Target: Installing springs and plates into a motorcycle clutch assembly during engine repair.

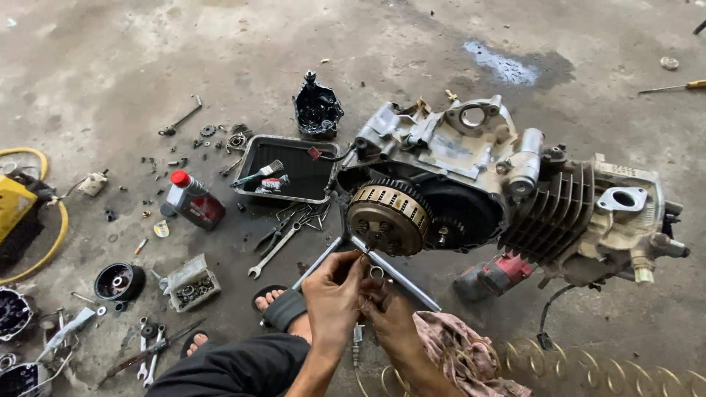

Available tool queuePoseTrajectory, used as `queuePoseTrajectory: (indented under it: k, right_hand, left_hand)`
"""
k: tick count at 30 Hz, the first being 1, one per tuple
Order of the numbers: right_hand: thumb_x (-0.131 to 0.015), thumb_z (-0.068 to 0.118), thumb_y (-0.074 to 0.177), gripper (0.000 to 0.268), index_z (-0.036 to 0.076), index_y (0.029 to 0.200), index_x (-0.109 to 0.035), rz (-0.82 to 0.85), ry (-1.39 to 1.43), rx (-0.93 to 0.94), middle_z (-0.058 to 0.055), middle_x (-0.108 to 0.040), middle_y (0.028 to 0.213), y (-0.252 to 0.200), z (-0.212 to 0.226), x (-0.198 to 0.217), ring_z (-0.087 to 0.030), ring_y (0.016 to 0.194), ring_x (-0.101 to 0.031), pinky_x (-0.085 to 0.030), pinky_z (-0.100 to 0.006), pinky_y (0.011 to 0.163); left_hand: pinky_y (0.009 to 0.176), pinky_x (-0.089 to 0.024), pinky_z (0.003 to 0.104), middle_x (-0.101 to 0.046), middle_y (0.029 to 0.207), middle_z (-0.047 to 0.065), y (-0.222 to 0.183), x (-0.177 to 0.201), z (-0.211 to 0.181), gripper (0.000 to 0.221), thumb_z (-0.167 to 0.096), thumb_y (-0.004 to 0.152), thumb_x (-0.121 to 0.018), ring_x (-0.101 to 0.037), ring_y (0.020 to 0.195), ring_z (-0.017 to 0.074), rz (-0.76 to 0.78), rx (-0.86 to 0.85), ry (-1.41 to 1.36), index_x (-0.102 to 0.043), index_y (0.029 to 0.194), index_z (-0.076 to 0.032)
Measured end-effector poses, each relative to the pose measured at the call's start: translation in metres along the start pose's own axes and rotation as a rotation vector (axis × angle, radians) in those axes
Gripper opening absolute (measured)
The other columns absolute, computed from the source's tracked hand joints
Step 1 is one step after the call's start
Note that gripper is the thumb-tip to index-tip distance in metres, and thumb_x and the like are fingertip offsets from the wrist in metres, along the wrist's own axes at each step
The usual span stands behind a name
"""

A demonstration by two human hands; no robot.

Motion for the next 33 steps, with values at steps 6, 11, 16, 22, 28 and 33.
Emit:
queuePoseTrajectory:
  k: [6,11,16,22,28,33]
  right_hand:
    - [-0.07,0.0,0.089,0.031,-0.004,0.119,-0.068,0.004,-0.053,0.063,-0.015,-0.075,0.107,-0.005,0.012,-0.001,-0.02,0.094,-0.068,-0.055,-0.033,0.081]
    - [-0.075,0.006,0.088,0.029,-0.007,0.114,-0.072,-0.013,-0.004,0.026,-0.015,-0.076,0.101,-0.012,0.023,-0.007,-0.019,0.086,-0.066,-0.052,-0.032,0.075]
    - [-0.073,0.006,0.088,0.03,-0.007,0.115,-0.073,-0.011,-0.082,0.038,-0.016,-0.079,0.107,-0.01,0.021,-0.002,-0.021,0.095,-0.071,-0.057,-0.033,0.084]
    - [-0.077,0.008,0.088,0.037,-0.002,0.123,-0.069,-0.048,0.001,-0.125,-0.01,-0.071,0.095,-0.017,0.033,-0.009,-0.014,0.073,-0.058,-0.043,-0.026,0.059]
    - [-0.068,0.009,0.095,0.03,-0.003,0.121,-0.076,-0.122,-0.082,-0.207,-0.014,-0.077,0.099,-0.018,0.041,-0.009,-0.018,0.08,-0.067,-0.054,-0.028,0.072]
    - [-0.066,0.011,0.095,0.031,-0.002,0.122,-0.075,-0.091,0.016,-0.168,-0.012,-0.073,0.09,-0.018,0.035,-0.008,-0.012,0.064,-0.054,-0.037,-0.024,0.055]
  left_hand:
    - [0.045,-0.054,0.023,-0.078,0.077,0.013,0.002,-0.006,0.003,0.017,-0.005,0.088,-0.076,-0.072,0.054,0.0155,-0.033,0.06,-0.125,-0.077,0.101,0.006]
    - [0.051,-0.06,0.027,-0.076,0.076,0.018,0.006,-0.01,0.017,0.014,0.001,0.09,-0.072,-0.069,0.054,0.0189,-0.052,0.065,-0.3,-0.073,0.098,0.012]
    - [0.052,-0.059,0.025,-0.077,0.076,0.015,0.0,-0.014,0.004,0.015,-0.001,0.09,-0.074,-0.069,0.057,0.0166,-0.077,0.122,-0.197,-0.076,0.101,0.009]
    - [0.074,-0.064,0.023,-0.079,0.101,0.008,-0.006,-0.014,-0.003,0.023,-0.002,0.085,-0.073,-0.075,0.079,0.0141,-0.084,-0.555,0.406,-0.074,0.107,-0.001]
    - [0.079,-0.061,0.032,-0.074,0.107,0.011,-0.004,-0.016,0.003,0.031,0.0,0.08,-0.076,-0.07,0.089,0.0215,-0.171,-0.854,0.667,-0.073,0.111,0.001]
    - [0.081,-0.062,0.03,-0.072,0.109,0.011,-0.004,-0.015,0.001,0.033,0.006,0.077,-0.075,-0.07,0.09,0.0208,-0.166,-0.85,0.641,-0.074,0.109,0.002]
Point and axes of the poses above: each hand's wrist, its own y-axis towards the middle knuckle, its own x-axis out of the back of the hand, z = x × y, the point moved 2 cm from there along y, towards the middle knuckle
